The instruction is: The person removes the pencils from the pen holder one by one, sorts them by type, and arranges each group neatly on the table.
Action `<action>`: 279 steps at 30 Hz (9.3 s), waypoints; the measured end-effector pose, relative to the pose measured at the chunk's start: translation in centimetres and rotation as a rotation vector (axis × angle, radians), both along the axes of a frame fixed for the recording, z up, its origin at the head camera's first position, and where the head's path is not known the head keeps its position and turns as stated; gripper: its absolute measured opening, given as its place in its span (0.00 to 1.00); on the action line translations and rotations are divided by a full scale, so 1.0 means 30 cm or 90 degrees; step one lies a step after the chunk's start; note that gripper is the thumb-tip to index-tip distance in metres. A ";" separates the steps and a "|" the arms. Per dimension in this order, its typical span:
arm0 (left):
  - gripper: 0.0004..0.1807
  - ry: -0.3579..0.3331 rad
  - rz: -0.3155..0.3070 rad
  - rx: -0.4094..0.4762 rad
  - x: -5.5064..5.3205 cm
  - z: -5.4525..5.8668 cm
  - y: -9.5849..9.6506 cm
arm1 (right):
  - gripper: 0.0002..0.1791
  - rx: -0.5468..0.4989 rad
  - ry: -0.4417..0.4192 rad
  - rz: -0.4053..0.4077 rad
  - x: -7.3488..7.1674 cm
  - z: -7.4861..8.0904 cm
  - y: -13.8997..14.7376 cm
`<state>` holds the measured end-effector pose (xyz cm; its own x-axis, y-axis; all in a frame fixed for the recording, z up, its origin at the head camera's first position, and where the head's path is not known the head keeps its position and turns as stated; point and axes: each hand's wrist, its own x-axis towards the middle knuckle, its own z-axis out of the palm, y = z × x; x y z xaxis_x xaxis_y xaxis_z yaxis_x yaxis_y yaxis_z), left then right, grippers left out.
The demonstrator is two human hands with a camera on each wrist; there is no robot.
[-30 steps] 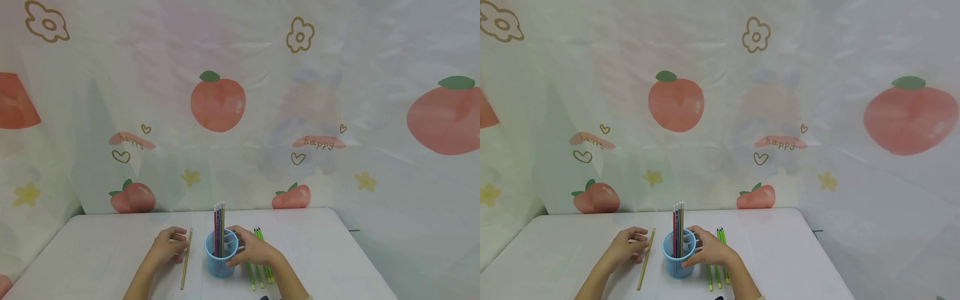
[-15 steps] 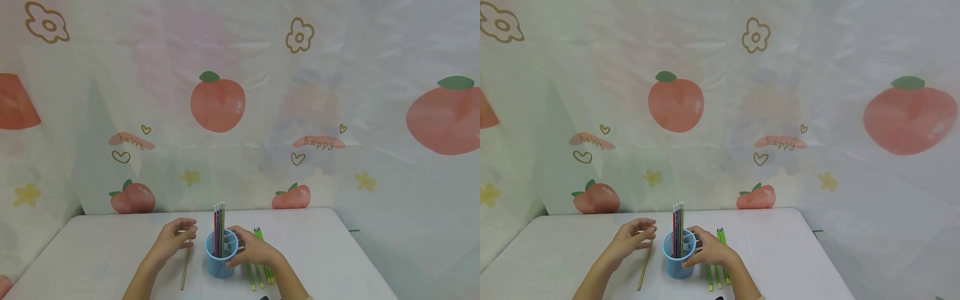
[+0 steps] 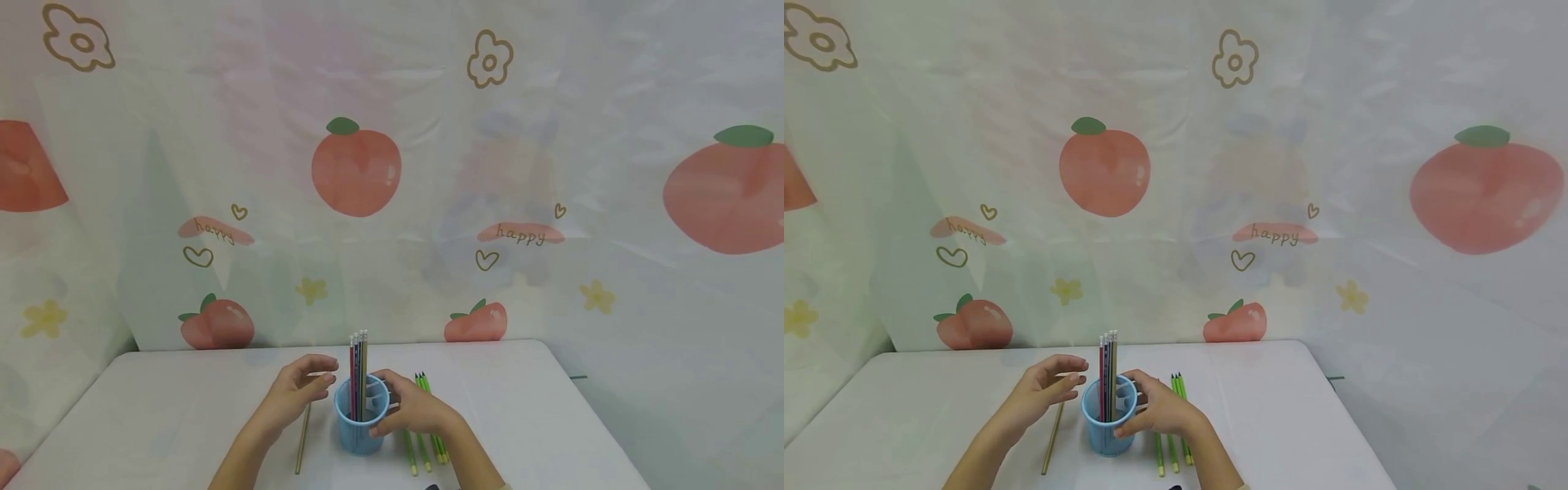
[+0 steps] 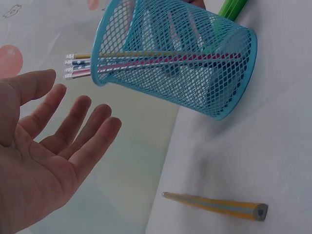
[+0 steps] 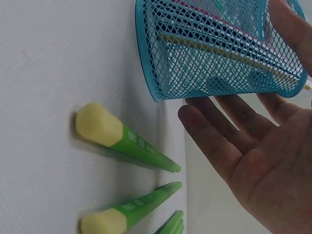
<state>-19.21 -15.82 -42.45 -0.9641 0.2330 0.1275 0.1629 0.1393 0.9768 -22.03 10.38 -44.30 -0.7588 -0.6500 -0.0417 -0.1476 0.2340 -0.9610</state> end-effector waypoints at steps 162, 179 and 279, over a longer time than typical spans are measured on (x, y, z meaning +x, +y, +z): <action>0.26 -0.102 0.151 0.013 -0.042 -0.073 -0.154 | 0.43 0.000 0.000 0.012 -0.005 0.000 0.006; 0.27 -0.118 0.141 -0.013 -0.050 -0.141 -0.161 | 0.42 0.000 0.000 0.007 -0.003 -0.002 0.006; 0.21 0.160 -0.089 -0.167 0.000 -0.060 0.057 | 0.41 0.012 0.017 0.013 -0.001 0.006 0.005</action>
